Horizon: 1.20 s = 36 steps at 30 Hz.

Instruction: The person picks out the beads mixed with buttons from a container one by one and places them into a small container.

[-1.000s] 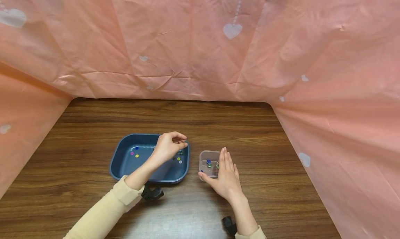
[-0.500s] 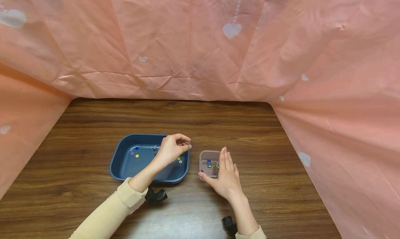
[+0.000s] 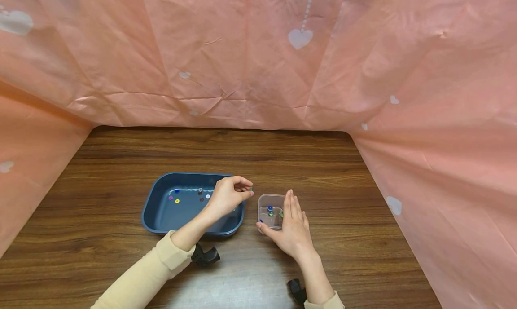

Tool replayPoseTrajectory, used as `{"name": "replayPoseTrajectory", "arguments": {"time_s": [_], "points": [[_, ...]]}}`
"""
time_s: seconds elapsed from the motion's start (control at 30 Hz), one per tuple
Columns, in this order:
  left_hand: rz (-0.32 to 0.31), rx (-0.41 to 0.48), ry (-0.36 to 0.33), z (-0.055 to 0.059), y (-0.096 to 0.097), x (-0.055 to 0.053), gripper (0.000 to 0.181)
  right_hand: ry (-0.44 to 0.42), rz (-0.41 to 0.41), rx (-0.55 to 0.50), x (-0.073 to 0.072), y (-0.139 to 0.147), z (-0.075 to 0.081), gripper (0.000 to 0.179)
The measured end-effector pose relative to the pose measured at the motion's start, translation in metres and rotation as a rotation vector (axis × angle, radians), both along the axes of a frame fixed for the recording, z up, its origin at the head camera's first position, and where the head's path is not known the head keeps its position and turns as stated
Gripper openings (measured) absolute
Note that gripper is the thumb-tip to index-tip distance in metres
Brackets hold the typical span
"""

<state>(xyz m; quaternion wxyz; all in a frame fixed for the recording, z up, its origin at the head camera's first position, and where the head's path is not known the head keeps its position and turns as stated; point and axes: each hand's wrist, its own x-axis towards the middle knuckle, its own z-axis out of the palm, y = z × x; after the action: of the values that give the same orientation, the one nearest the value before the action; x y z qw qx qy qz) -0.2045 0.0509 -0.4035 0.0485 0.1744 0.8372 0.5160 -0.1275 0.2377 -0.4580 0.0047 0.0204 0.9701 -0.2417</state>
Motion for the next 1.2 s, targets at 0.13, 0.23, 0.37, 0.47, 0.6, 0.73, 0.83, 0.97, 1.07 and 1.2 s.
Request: {"name": "replayPoseTrajectory", "arguments": {"time_s": [0.13, 0.23, 0.37, 0.47, 0.6, 0.73, 0.83, 0.97, 1.07, 1.2], "points": [[-0.008, 0.0, 0.006, -0.002, 0.003, 0.002, 0.015, 0.0, 0.004, -0.009, 0.0, 0.0, 0.0, 0.115], [-0.018, 0.009, 0.004, -0.003, 0.006, 0.004, 0.015, 0.001, 0.006, -0.012, 0.001, 0.0, 0.0, 0.115], [-0.037, 0.016, -0.005, -0.004, 0.01, 0.006, 0.015, -0.006, 0.006, -0.01, 0.001, 0.0, 0.001, 0.115], [-0.044, 0.015, -0.016, -0.006, 0.012, 0.008, 0.015, -0.013, 0.006, -0.001, 0.0, 0.0, 0.001, 0.115], [-0.045, 0.017, -0.019, -0.007, 0.015, 0.01, 0.016, -0.02, 0.008, 0.004, 0.0, 0.001, 0.001, 0.116], [-0.056, 0.023, -0.005, -0.007, 0.017, 0.012, 0.016, -0.021, 0.01, 0.003, 0.0, 0.001, 0.001, 0.116], [-0.065, 0.028, 0.009, -0.006, 0.02, 0.015, 0.017, -0.022, 0.01, 0.004, 0.0, 0.001, 0.0, 0.115], [-0.076, 0.041, 0.031, -0.005, 0.024, 0.017, 0.017, -0.019, 0.008, 0.006, 0.0, 0.0, 0.0, 0.116], [-0.083, 0.04, 0.05, -0.005, 0.027, 0.019, 0.018, -0.015, 0.005, 0.006, 0.0, 0.0, 0.0, 0.116], [-0.101, 0.04, 0.071, -0.006, 0.032, 0.021, 0.018, -0.016, 0.003, 0.006, -0.001, 0.0, 0.001, 0.116]]}}
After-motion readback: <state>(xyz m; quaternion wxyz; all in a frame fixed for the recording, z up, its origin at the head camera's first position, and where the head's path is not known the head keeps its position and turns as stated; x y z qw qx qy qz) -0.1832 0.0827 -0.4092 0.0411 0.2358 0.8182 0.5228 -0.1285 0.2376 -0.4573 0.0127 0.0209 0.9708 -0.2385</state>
